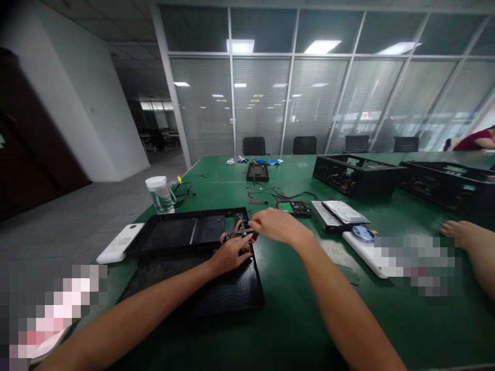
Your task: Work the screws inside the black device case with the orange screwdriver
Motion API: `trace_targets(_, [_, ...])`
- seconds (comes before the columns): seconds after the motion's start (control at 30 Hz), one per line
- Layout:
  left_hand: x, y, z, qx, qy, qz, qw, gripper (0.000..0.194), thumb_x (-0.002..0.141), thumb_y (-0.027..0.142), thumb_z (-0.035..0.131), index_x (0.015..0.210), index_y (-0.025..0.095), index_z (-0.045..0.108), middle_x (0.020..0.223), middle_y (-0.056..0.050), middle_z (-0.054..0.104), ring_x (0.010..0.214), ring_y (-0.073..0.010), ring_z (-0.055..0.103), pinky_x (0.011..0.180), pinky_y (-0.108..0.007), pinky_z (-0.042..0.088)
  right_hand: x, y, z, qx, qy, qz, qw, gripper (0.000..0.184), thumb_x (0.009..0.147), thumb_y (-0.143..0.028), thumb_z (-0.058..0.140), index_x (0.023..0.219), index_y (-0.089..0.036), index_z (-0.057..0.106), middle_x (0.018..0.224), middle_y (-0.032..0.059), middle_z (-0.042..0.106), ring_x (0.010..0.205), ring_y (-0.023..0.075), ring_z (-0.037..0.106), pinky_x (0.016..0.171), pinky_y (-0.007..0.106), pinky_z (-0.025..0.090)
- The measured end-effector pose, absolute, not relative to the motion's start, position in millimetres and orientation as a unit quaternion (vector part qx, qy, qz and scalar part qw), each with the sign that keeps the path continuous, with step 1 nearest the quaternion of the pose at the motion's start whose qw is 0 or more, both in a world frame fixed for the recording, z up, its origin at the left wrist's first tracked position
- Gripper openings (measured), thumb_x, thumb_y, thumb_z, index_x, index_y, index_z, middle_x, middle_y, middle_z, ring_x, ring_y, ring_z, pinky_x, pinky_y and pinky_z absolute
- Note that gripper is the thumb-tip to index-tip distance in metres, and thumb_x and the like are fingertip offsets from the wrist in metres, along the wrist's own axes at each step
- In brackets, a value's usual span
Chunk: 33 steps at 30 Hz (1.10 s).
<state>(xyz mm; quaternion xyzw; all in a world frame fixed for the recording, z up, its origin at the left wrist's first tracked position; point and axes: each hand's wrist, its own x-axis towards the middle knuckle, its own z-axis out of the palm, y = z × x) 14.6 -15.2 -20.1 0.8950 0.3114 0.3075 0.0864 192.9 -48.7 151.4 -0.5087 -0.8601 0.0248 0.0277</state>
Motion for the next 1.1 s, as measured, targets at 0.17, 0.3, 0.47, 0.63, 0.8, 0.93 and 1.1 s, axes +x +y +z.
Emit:
trace_targets(0.17, [13.2, -16.4, -18.9, 0.899, 0.300, 0.305, 0.096, 0.071, 0.081, 0.021, 0.056, 0.139, 0.015, 0.015, 0.088, -0.002, 0.064, 0.091, -0.0181, 0.057, 0.087, -0.033, 0.042, 225.7, -54.1, 164.6, -0.498, -0.855, 0.106, 0.099, 0.041, 0.086, -0.048, 0.035, 0.079, -0.019, 0.065, 0.061, 0.0002, 0.061, 0.055, 0.0136, 0.054, 0.057, 0.024, 0.036])
trace_targets(0.3, [11.6, -19.0, -14.9, 0.891, 0.307, 0.310, 0.122, 0.069, 0.079, 0.019, 0.057, 0.137, 0.015, 0.019, 0.087, -0.001, 0.064, 0.086, -0.0169, 0.059, 0.086, -0.031, 0.043, 253.8, -50.7, 131.1, -0.522, -0.786, 0.195, 0.269, 0.040, 0.083, -0.050, 0.038, 0.083, -0.018, 0.062, 0.053, -0.0014, 0.054, 0.049, 0.0130, 0.051, 0.051, 0.025, 0.037])
trace_targets(0.47, [10.4, -23.0, -13.3, 0.891, 0.312, 0.312, 0.108, 0.040, 0.081, 0.023, 0.056, 0.118, 0.017, 0.044, 0.090, -0.004, 0.062, 0.084, -0.0172, 0.057, 0.083, -0.030, 0.043, 306.0, -38.6, 45.9, -0.552, -0.518, 0.342, 0.557, 0.030, 0.082, -0.047, 0.035, 0.072, -0.022, 0.048, 0.041, -0.0072, 0.031, 0.031, 0.0098, 0.029, 0.032, 0.024, 0.023])
trace_targets(0.63, [10.7, -25.3, -12.8, 0.946, 0.209, 0.246, 0.027, 0.015, 0.087, 0.024, 0.047, 0.083, 0.019, 0.061, 0.080, -0.006, 0.062, 0.087, -0.0186, 0.054, 0.082, -0.031, 0.039, 330.8, -26.4, 9.2, -0.475, -0.338, 0.439, 0.684, 0.019, 0.082, -0.036, 0.036, 0.069, -0.023, 0.041, 0.050, -0.0054, 0.039, 0.039, 0.0080, 0.040, 0.033, 0.018, 0.034])
trace_targets(0.8, [12.3, -30.3, -8.9, 0.961, 0.162, 0.224, 0.007, 0.023, 0.089, 0.028, 0.043, 0.077, 0.020, 0.061, 0.075, -0.006, 0.062, 0.087, -0.0198, 0.052, 0.081, -0.032, 0.037, 305.3, -25.4, 6.5, -0.459, -0.344, 0.464, 0.675, 0.016, 0.082, -0.036, 0.045, 0.081, -0.021, 0.050, 0.077, 0.0025, 0.059, 0.061, 0.0100, 0.057, 0.052, 0.020, 0.051])
trace_targets(0.93, [11.5, -37.1, 2.1, 0.953, 0.183, 0.241, -0.012, 0.022, 0.090, 0.028, 0.039, 0.085, 0.018, 0.059, 0.085, -0.009, 0.061, 0.088, -0.0199, 0.052, 0.082, -0.033, 0.038, 280.7, -40.1, 17.7, -0.456, -0.445, 0.451, 0.625, 0.011, 0.075, -0.031, 0.054, 0.079, -0.021, 0.051, 0.083, 0.0036, 0.061, 0.070, 0.0138, 0.060, 0.064, 0.027, 0.053])
trace_targets(1.1, [-9.5, -22.8, 39.1, 0.906, 0.317, 0.269, -0.072, 0.018, 0.088, 0.027, 0.039, 0.088, 0.017, 0.054, 0.092, -0.010, 0.058, 0.090, -0.0207, 0.054, 0.082, -0.033, 0.039, 236.4, -106.7, 32.2, -0.478, -0.692, 0.295, 0.453, 0.012, 0.083, -0.028, 0.042, 0.080, -0.021, 0.051, 0.087, 0.0051, 0.060, 0.070, 0.0170, 0.060, 0.066, 0.033, 0.051])
